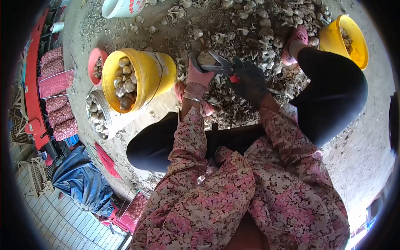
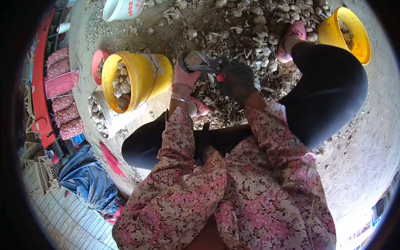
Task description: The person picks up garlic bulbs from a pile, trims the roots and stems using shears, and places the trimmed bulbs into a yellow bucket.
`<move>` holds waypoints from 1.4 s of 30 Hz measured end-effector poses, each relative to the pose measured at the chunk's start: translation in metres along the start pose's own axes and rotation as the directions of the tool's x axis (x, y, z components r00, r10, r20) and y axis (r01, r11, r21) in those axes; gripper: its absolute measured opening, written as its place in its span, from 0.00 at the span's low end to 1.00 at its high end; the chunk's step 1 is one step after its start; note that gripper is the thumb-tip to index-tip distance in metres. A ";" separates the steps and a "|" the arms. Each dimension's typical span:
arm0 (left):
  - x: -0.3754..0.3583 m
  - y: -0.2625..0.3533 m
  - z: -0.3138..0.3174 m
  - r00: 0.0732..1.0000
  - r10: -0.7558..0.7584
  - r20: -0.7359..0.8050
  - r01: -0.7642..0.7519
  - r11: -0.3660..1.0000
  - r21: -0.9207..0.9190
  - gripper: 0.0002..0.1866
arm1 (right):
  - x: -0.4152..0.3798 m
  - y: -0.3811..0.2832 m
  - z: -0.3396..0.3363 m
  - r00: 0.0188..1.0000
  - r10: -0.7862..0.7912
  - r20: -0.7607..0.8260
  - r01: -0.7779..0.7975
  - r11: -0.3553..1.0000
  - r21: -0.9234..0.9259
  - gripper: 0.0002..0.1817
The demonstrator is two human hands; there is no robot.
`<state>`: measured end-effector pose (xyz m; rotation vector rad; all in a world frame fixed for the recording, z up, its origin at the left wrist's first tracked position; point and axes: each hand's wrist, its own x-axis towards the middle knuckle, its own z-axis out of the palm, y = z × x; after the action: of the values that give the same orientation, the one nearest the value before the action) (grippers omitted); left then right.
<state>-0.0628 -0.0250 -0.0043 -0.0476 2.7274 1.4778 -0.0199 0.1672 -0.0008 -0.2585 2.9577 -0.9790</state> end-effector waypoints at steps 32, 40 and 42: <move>-0.047 -0.036 -0.010 0.970 -0.067 0.234 0.238 0.469 -0.850 0.10 | -0.041 -0.024 0.003 0.771 0.151 0.619 -0.558 0.629 0.542 0.26; -0.068 -0.022 -0.021 0.889 -0.230 0.397 0.453 0.305 -0.838 0.18 | -0.052 -0.014 0.028 0.684 0.186 0.705 -0.726 0.081 0.683 0.18; -0.073 -0.042 -0.024 0.911 -0.193 0.364 0.411 0.467 -0.783 0.19 | -0.046 -0.028 0.001 0.626 0.207 0.752 -0.751 -0.101 0.653 0.16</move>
<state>0.0112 -0.0675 -0.0234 -0.3516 1.4319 2.3251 0.0295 0.1518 0.0129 0.6194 1.1017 -2.0034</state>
